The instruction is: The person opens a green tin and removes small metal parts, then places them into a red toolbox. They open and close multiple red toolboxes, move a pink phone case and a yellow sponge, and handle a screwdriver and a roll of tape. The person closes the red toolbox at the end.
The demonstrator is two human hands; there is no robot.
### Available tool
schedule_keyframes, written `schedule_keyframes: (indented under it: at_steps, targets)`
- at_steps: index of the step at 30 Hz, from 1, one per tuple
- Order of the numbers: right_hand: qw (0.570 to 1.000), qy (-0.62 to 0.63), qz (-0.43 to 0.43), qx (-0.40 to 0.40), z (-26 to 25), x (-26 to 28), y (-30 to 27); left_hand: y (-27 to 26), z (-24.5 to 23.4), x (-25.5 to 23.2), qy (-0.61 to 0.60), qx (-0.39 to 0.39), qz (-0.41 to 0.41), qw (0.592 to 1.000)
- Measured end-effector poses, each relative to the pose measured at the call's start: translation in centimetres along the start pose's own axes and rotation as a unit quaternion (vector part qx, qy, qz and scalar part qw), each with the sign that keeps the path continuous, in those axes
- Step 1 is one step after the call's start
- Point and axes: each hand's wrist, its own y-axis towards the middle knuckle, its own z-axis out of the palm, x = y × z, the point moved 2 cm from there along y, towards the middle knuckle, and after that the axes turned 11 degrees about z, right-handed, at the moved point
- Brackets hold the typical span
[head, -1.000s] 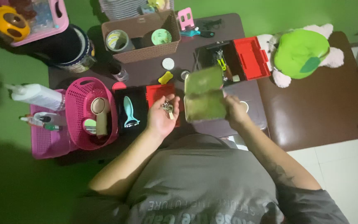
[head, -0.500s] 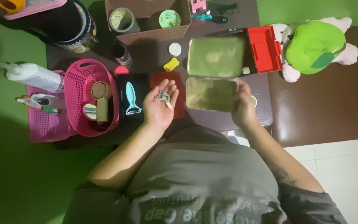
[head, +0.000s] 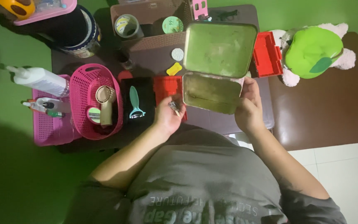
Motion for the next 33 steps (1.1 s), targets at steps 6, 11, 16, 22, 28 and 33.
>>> schedule_keyframes:
  at_steps: [6, 11, 16, 22, 28, 33]
  targets:
    - [0.996, -0.070, -0.019, 0.049, 2.0, 1.5, -0.3, 2.8, -1.9, 1.6, -0.029, -0.009, -0.006, 1.000]
    - [0.953, -0.244, -0.112, 0.137, 4.0, 1.9, -2.5, 0.2, -0.4, -0.2, 0.210, 0.110, 0.109, 0.965]
    - [0.743, -0.470, -0.374, 0.295, 9.7, 3.6, -5.1, -1.7, 1.1, -1.0, 0.376, 0.186, 0.177, 0.891]
    - [0.737, -0.456, -0.407, 0.289, 9.9, 3.2, -5.5, -0.3, -0.1, -0.1, 0.286, 0.139, 0.125, 0.940]
    - [0.736, -0.448, -0.420, 0.284, 9.2, 2.9, -5.3, 1.2, -1.1, 0.7, 0.193, 0.086, 0.073, 0.975]
    - [0.968, -0.221, -0.078, 0.086, 2.2, -1.5, -2.3, 1.8, -2.3, 0.8, 0.107, 0.033, 0.031, 0.993]
